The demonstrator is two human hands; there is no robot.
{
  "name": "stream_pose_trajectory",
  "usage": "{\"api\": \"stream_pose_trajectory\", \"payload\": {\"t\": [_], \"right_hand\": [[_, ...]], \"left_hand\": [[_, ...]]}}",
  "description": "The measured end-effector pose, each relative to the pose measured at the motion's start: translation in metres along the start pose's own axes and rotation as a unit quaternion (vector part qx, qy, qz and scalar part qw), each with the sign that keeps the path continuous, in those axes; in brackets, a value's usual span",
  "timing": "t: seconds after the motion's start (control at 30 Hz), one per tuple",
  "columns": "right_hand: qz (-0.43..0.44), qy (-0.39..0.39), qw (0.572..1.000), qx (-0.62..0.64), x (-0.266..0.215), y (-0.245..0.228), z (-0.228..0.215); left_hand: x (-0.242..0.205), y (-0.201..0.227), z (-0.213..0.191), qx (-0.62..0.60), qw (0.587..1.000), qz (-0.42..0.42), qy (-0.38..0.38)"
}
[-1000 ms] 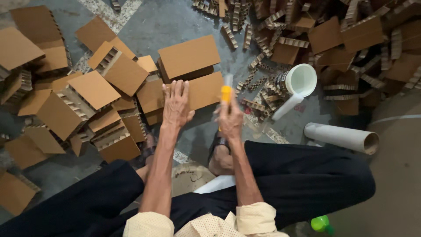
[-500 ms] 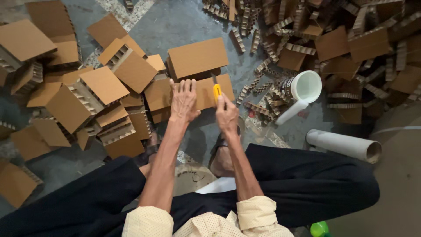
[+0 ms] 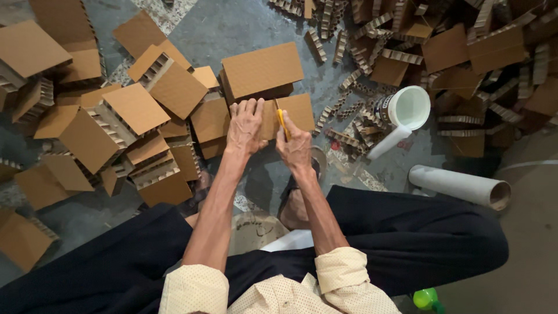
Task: The person sits cross-legged on the floor and uses a yellow utility knife to cut rectangular pieces of corrugated cardboard. They repeatedly score the cardboard and snap it into smaller sections, placing the cut pieces into a pile on the floor.
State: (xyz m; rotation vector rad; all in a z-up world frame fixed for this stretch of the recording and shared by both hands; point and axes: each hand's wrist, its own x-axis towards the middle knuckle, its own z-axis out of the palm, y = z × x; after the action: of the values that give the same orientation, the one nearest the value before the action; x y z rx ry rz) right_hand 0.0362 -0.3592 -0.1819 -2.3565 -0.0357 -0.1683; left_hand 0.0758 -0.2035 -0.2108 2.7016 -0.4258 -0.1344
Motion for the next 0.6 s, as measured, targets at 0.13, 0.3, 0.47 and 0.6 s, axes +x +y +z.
{"api": "stream_pose_trajectory", "payload": {"t": [0.13,0.3,0.47,0.6], "right_hand": [[-0.010,0.002,1.000,-0.007,0.003,-0.001,0.000],[0.041,-0.037,0.998,-0.027,0.017,0.000,0.001],[-0.021,-0.039,0.997,-0.069,0.012,0.009,-0.001],[-0.014,-0.044,0.996,-0.082,-0.022,0.014,-0.007]], "left_hand": [[-0.002,0.000,-0.002,-0.003,1.000,0.008,0.012],[-0.002,-0.003,-0.001,-0.003,1.000,0.015,0.007],[-0.006,-0.002,-0.001,-0.003,1.000,0.017,0.017],[-0.003,-0.002,-0.005,0.004,1.000,0.014,0.000]]}}
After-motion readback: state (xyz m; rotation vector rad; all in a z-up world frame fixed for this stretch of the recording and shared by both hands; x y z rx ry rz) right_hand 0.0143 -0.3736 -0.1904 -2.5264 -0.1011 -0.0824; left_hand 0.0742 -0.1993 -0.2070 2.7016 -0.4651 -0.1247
